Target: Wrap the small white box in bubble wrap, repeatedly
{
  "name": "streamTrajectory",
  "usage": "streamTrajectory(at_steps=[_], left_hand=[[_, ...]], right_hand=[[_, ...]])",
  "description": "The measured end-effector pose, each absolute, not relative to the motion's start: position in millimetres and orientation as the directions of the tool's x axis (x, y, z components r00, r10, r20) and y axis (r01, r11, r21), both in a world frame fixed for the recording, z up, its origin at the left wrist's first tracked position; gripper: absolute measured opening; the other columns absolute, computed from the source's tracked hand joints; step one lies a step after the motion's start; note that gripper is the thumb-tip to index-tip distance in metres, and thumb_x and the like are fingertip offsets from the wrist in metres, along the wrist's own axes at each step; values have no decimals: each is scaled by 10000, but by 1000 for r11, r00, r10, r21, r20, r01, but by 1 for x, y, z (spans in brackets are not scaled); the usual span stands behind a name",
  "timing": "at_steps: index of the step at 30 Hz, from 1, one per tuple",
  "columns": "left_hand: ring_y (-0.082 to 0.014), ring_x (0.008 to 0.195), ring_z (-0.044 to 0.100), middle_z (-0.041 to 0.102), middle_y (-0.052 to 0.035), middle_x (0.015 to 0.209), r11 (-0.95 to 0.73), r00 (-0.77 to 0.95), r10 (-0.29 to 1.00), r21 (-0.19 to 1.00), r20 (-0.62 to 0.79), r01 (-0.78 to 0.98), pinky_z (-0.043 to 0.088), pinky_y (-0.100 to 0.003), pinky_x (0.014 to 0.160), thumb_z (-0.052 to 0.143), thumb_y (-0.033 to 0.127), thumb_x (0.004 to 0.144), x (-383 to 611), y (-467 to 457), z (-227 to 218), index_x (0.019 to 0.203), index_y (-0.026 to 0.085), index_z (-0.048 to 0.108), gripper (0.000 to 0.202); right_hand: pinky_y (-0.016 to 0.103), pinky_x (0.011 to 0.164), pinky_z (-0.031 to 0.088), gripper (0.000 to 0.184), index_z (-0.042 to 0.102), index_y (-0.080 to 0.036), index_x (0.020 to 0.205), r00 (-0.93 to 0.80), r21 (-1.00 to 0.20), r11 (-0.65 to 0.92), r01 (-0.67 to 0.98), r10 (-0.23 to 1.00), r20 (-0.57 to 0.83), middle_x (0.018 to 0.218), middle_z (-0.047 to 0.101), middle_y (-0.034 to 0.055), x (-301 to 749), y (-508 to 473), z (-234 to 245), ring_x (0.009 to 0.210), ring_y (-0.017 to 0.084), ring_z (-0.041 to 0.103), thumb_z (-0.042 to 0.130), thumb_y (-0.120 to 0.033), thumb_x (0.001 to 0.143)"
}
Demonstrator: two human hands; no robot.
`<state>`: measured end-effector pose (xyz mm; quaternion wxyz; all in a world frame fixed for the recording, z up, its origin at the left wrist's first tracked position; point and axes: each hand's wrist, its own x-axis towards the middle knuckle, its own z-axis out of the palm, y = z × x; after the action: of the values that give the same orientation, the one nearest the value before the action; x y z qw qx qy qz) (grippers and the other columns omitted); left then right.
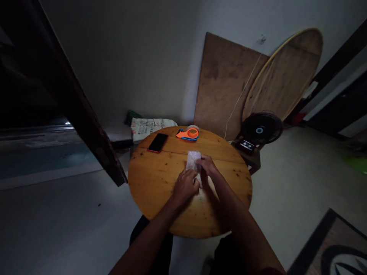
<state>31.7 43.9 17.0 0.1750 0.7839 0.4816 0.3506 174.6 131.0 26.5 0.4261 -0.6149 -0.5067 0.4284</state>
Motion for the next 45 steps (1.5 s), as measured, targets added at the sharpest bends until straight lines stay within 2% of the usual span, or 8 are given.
streamTrajectory(at_steps=[7, 12, 18, 24, 30, 35, 41, 45], left_hand=[[-213, 1005, 544, 630, -65, 1029, -465, 272, 883, 643, 382, 608, 417, -343, 937, 519, 151, 786, 29, 43, 18, 977, 198, 651, 237], [-219, 1054, 523, 560, -64, 1101, -388, 186, 915, 658, 358, 645, 425, -333, 938, 560, 207, 775, 27, 37, 22, 1055, 251, 653, 299], [-243, 1147, 498, 543, -82, 1158, -196, -3, 965, 730, 263, 655, 405, -357, 995, 621, 274, 727, 29, 32, 23, 1183, 224, 509, 472], [-278, 1272, 440, 486, -136, 1359, -241, 31, 964, 813, 266, 531, 353, -386, 1071, 644, 270, 702, 26, 43, 13, 1391, 184, 336, 759], [-210, 1049, 535, 601, -54, 1106, -310, 124, 951, 838, 285, 450, 443, -334, 917, 591, 235, 750, 25, 52, 1, 1154, 203, 549, 408], [-173, 925, 528, 579, -20, 931, -358, 170, 934, 832, 315, 425, 444, -288, 823, 592, 228, 753, 24, 56, -3, 897, 182, 592, 151], [-160, 952, 546, 593, -27, 974, -403, 164, 915, 840, 369, 364, 438, -275, 855, 525, 150, 770, 24, 52, -5, 955, 186, 612, 208], [-170, 936, 558, 612, -34, 940, -411, 208, 911, 827, 357, 383, 448, -290, 858, 538, 201, 792, 23, 51, -3, 901, 179, 643, 153]], right_hand=[[258, 610, 450, 211, 628, -158, 708, -45, -998, 10, 64, 999, 7, 661, 632, 3, 178, 95, 55, 612, 134, 532, 659, -312, 568], [261, 634, 437, 175, 630, -163, 719, -55, -993, 56, 109, 997, 50, 680, 625, -3, 174, 81, 60, 634, 134, 516, 617, -297, 607], [234, 567, 376, 160, 587, -168, 703, -35, -973, 77, 219, 997, 71, 627, 556, -36, 174, 66, 65, 589, 113, 459, 593, -290, 600], [217, 546, 345, 144, 563, -180, 680, -63, -952, 84, 295, 996, 68, 618, 524, -38, 172, 50, 69, 596, 114, 442, 565, -307, 612], [227, 618, 399, 143, 611, -178, 705, -103, -915, 160, 370, 986, 130, 673, 587, -18, 172, 39, 67, 650, 135, 500, 523, -221, 601], [245, 644, 424, 198, 659, -172, 745, -89, -887, 193, 418, 981, 172, 719, 645, 10, 174, 33, 59, 671, 154, 548, 512, -209, 618], [301, 788, 480, 240, 690, -184, 821, -95, -868, 262, 421, 965, 245, 892, 727, 56, 177, 23, 43, 840, 207, 647, 542, -206, 633], [320, 858, 489, 278, 700, -196, 882, -133, -842, 308, 443, 951, 277, 981, 733, 64, 178, 17, 36, 932, 211, 664, 528, -174, 664]])
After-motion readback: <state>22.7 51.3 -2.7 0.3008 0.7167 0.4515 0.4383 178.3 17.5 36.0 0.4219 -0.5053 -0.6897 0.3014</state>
